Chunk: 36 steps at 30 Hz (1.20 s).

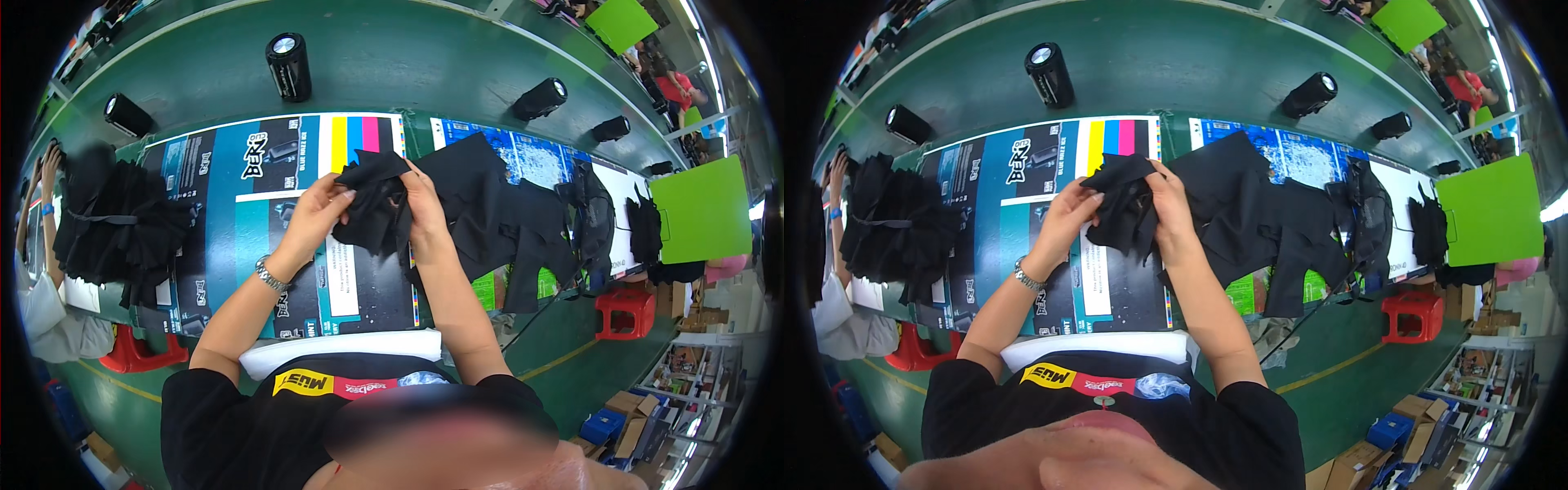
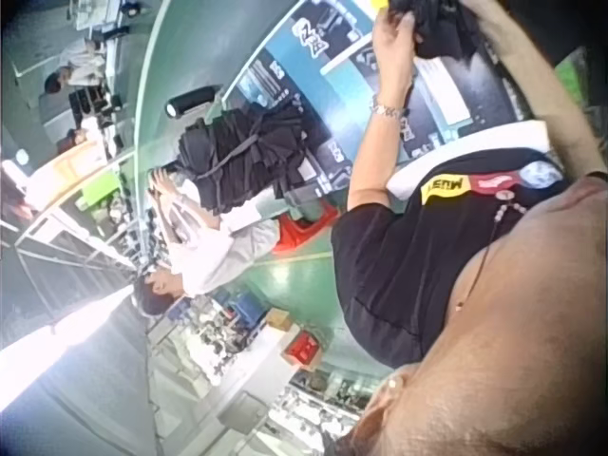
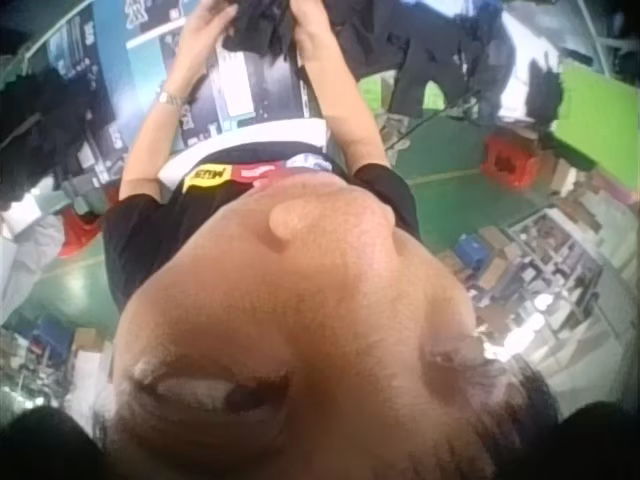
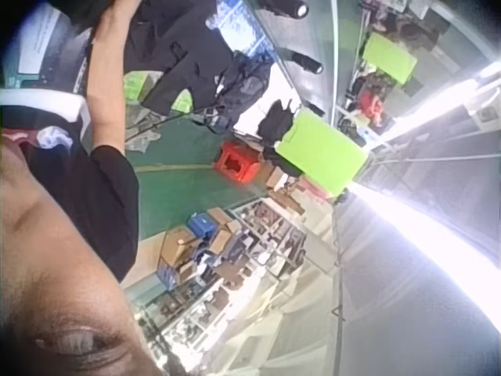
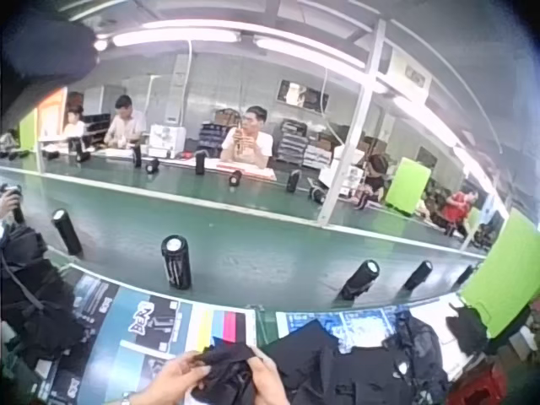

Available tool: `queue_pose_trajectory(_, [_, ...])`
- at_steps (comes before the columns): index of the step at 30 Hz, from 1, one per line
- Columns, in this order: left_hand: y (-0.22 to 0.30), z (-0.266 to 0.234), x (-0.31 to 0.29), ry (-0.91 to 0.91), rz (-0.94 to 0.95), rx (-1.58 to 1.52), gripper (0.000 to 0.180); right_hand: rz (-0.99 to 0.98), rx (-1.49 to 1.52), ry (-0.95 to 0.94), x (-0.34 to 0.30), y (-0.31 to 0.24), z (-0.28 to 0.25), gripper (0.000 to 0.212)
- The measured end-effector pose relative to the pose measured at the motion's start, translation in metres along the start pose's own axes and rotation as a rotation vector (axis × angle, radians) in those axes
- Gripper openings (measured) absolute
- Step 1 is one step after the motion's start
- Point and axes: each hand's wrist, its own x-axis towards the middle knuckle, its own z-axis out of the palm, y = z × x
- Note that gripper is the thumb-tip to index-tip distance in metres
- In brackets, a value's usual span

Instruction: The person assembles electronic devices by hand, placing components into black cylindrical housings and fitting black fabric covers over them.

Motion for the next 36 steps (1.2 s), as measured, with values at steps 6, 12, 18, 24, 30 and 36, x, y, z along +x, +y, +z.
queue_pose_trajectory(6, [0.006,-0.015,-0.003,0.183,0.252,0.045,0.024,0.126,-0.144,-0.092,-0.018,0.005,0.023,0.024])
queue_pose_trajectory(12, [0.010,-0.006,-0.002,0.191,0.359,-0.033,0.029,0.102,-0.590,-0.349,-0.014,0.019,0.011,0.019])
queue_pose_trajectory(18, [0.003,-0.029,0.004,0.202,0.207,-0.216,0.029,0.008,-0.839,-0.457,-0.010,0.016,0.011,0.019])
queue_pose_trajectory(24, [0.007,-0.037,0.003,0.076,0.014,-0.391,0.031,0.112,-0.602,-0.467,-0.012,-0.002,0.000,0.022])
queue_pose_trajectory(30, [0.022,-0.031,-0.011,-0.047,-0.097,-0.370,0.041,0.260,-0.250,-0.491,-0.008,-0.007,-0.007,0.020])
queue_pose_trajectory(36, [0.021,-0.016,-0.015,-0.249,-0.203,-0.310,0.033,0.384,-0.304,-0.302,-0.014,-0.011,-0.016,0.017])
